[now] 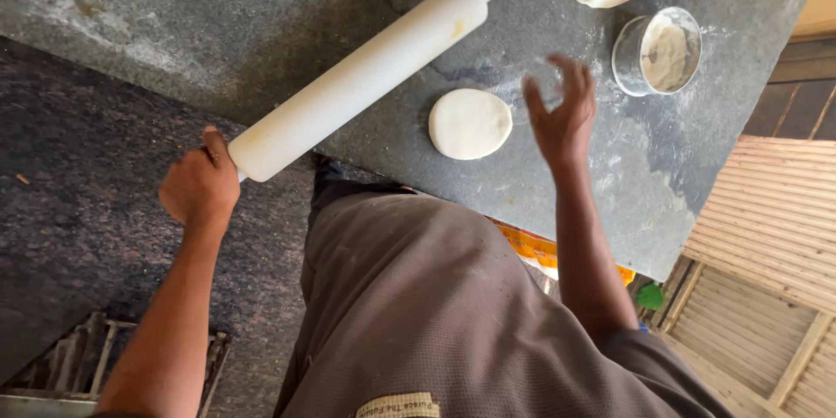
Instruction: The person rolls out pieces of dough on a stone surface using a rolling pin, then walks over to an oven and empties a tray of baked bread crumbs onto the counter.
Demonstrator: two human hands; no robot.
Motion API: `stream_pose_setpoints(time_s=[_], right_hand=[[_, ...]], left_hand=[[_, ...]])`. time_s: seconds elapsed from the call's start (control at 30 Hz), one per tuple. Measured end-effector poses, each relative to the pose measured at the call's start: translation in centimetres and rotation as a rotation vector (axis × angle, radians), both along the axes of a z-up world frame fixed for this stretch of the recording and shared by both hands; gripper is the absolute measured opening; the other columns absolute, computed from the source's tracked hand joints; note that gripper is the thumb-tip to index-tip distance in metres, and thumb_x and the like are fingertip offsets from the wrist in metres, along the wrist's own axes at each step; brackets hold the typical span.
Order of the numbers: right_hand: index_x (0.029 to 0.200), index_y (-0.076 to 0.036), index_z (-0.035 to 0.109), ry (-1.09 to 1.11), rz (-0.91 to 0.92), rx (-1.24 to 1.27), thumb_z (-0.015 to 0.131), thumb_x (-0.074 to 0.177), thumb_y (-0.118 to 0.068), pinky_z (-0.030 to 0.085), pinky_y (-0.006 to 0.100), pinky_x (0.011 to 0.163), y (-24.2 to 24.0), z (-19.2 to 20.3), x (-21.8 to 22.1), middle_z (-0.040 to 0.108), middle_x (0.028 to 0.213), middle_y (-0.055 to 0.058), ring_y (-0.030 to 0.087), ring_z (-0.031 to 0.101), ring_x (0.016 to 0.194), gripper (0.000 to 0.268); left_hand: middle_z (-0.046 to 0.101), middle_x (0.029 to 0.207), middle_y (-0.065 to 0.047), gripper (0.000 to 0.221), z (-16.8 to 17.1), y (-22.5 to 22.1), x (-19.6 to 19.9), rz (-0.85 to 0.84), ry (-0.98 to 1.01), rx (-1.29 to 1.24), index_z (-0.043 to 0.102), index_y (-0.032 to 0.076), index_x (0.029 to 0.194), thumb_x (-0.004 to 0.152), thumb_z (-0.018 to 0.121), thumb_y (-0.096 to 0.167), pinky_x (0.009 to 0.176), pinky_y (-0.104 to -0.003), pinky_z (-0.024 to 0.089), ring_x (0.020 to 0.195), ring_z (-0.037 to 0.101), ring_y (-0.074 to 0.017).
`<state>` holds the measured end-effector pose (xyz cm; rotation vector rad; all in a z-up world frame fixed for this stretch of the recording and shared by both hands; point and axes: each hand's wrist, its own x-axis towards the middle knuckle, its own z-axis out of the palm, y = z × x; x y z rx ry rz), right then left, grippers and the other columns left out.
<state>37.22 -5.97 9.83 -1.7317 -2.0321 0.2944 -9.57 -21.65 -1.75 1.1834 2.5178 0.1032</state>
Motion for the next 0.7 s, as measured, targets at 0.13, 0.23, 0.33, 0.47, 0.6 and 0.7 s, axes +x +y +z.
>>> stream_pose_setpoints(time_s=[0.13, 0.23, 0.33, 0.47, 0.6, 0.7], right_hand=[[0.123, 0.001, 0.069, -0.222, 0.230, 0.342, 0.065, 0.108, -0.022, 0.046, 0.055, 0.107, 4.0, 1.5, -1.2, 0.063, 0.133, 0.024, 0.039, 0.050, 0.131, 0.027], [0.088, -0.010, 0.070, -0.481, 0.240, 0.304, 0.057, 0.111, -0.037, 0.049, 0.048, 0.090, 6.3, -0.1, -0.4, 0.068, 0.098, 0.012, 0.028, 0.056, 0.104, 0.038], [0.063, -0.021, 0.058, -0.484, -0.061, -0.232, 0.038, 0.117, -0.054, 0.036, 0.037, 0.049, 5.1, -3.4, 2.0, 0.050, 0.053, -0.002, 0.016, 0.036, 0.044, 0.066], [0.048, -0.022, 0.049, -0.492, -0.063, -0.377, 0.034, 0.109, -0.062, 0.022, 0.032, 0.040, 1.6, -5.6, 8.2, 0.034, 0.041, -0.006, 0.011, 0.019, 0.036, 0.075], [0.057, -0.020, 0.045, -0.669, -0.199, -0.235, 0.030, 0.119, -0.064, 0.021, 0.031, 0.044, -0.5, -6.4, 19.1, 0.036, 0.050, -0.007, 0.014, 0.024, 0.043, 0.078], [0.055, -0.015, 0.055, -0.718, -0.298, -0.477, 0.033, 0.111, -0.065, 0.025, 0.035, 0.042, -0.3, -10.1, 22.8, 0.049, 0.046, 0.000, 0.018, 0.031, 0.046, 0.079]], left_hand=[[0.067, 0.067, -0.020, 0.077, -1.1, 0.2, -1.0, -0.096, 0.017, 0.039, 0.075, 0.005, 0.074, 0.117, 0.032, 0.051, 0.055, -0.053, 0.048, 0.059, 0.066, -0.0407], [0.063, 0.059, -0.016, 0.080, -2.0, 0.9, -2.0, -0.153, 0.009, 0.059, 0.073, 0.006, 0.070, 0.118, 0.032, 0.053, 0.050, -0.049, 0.044, 0.051, 0.062, -0.0361], [0.060, 0.055, -0.014, 0.080, -1.9, 2.3, -2.7, -0.275, 0.117, 0.169, 0.072, 0.009, 0.067, 0.118, 0.034, 0.056, 0.047, -0.047, 0.040, 0.047, 0.057, -0.0337], [0.058, 0.050, -0.012, 0.083, 1.4, 4.7, 0.4, -0.362, 0.091, 0.123, 0.067, 0.011, 0.057, 0.118, 0.033, 0.055, 0.050, -0.047, 0.040, 0.042, 0.054, -0.0299], [0.054, 0.044, -0.010, 0.074, 4.4, 8.2, 8.9, -0.473, 0.057, 0.322, 0.069, 0.014, 0.058, 0.115, 0.036, 0.049, 0.052, -0.044, 0.043, 0.037, 0.053, -0.0279], [0.055, 0.047, -0.010, 0.068, 5.0, 11.5, 12.7, -0.511, 0.181, 0.445, 0.067, 0.016, 0.055, 0.113, 0.043, 0.044, 0.053, -0.043, 0.045, 0.039, 0.054, -0.0292]])
